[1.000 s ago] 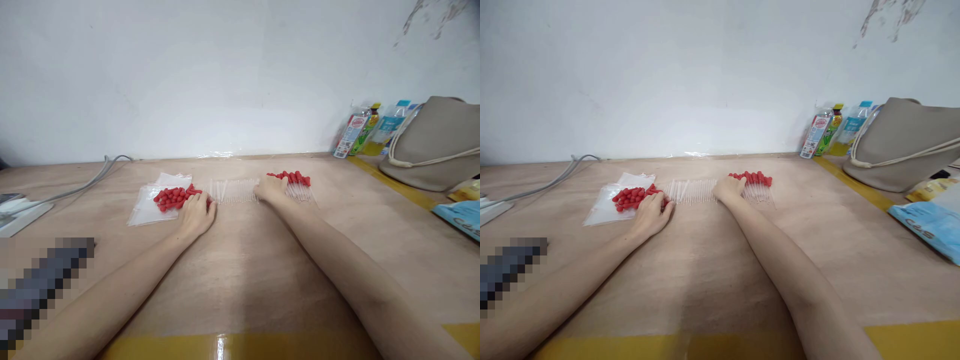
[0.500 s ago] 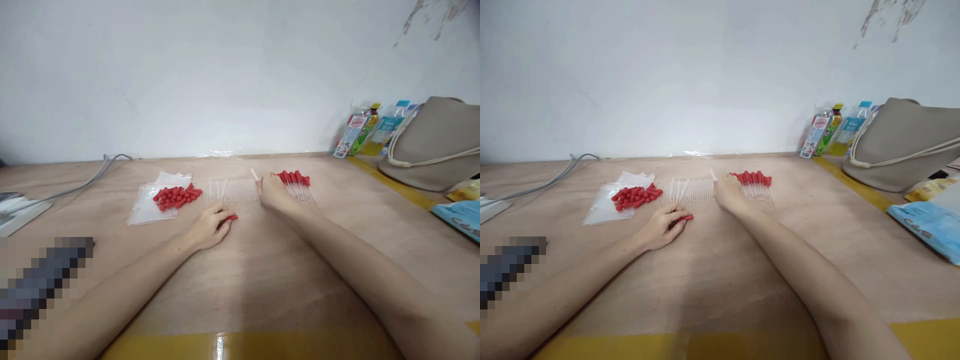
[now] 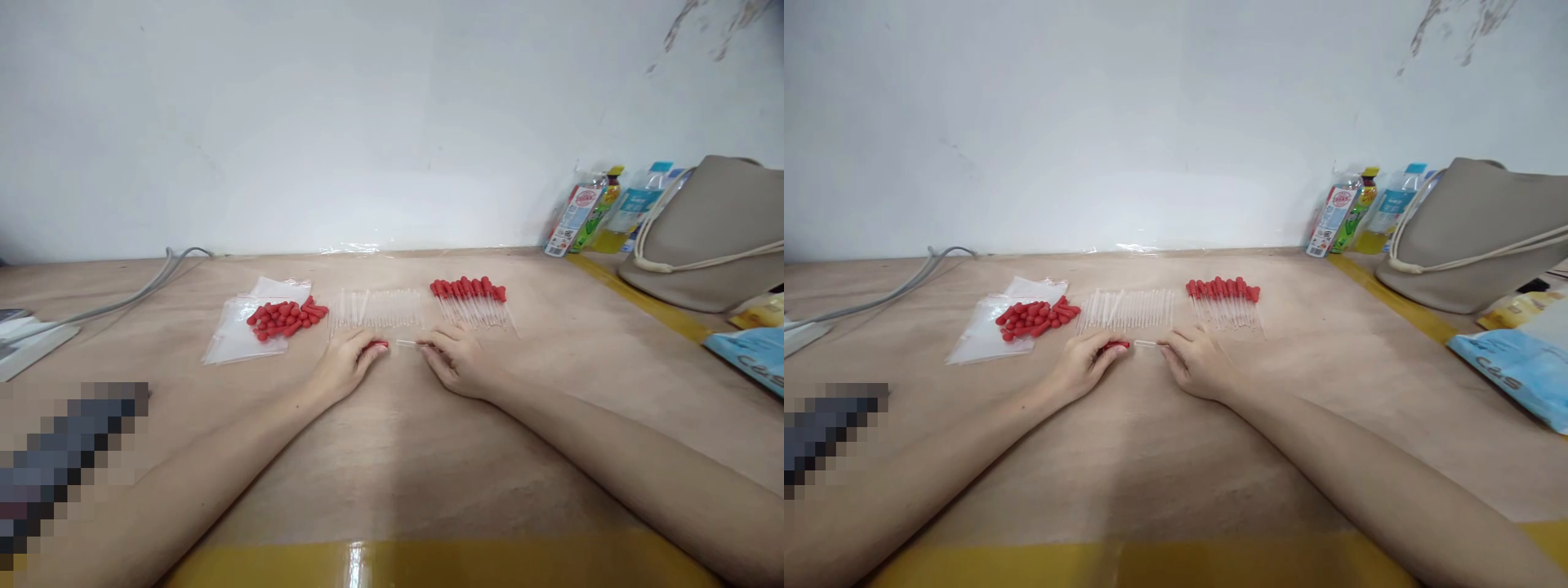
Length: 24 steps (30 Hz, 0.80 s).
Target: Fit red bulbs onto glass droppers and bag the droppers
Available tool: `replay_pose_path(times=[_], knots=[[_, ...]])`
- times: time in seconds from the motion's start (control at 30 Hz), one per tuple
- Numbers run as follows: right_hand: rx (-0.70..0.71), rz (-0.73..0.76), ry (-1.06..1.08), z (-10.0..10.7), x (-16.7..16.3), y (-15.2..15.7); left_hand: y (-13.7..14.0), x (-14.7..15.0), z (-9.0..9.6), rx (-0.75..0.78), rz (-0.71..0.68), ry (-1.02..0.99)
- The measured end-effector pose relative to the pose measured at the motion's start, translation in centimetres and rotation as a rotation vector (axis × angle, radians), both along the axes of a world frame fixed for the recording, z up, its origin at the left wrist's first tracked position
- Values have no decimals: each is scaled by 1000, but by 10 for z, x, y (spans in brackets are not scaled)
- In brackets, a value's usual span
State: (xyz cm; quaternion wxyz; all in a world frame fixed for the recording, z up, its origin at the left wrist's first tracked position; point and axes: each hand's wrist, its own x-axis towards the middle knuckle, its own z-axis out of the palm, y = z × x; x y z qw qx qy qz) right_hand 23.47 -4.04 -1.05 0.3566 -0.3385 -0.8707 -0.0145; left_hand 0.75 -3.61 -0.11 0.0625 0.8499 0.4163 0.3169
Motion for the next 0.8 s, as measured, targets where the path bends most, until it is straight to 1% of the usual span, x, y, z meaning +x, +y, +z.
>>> replay_pose_path(times=[0.13, 0.33, 0.43, 0.53, 0.6, 0.7, 0.8], knots=[[2, 11, 10, 1, -4, -1, -3, 3, 1, -3, 14, -18], [19, 22, 16, 2, -5, -1, -7, 8, 4, -43, -23, -67], [12, 34, 0, 1, -5, 0, -8, 11, 4, -140, -19, -158], [-3, 46, 4, -1, -4, 2, -8, 12, 2, -253, -52, -255], [-15, 58, 10, -1, -3, 3, -7, 12, 0, -280, -72, -280], [-32, 79, -10, 1, 0, 6, -7, 10, -2, -276, -93, -265], [-22, 82, -49, 3, 3, 7, -8, 10, -1, -248, -129, -199]])
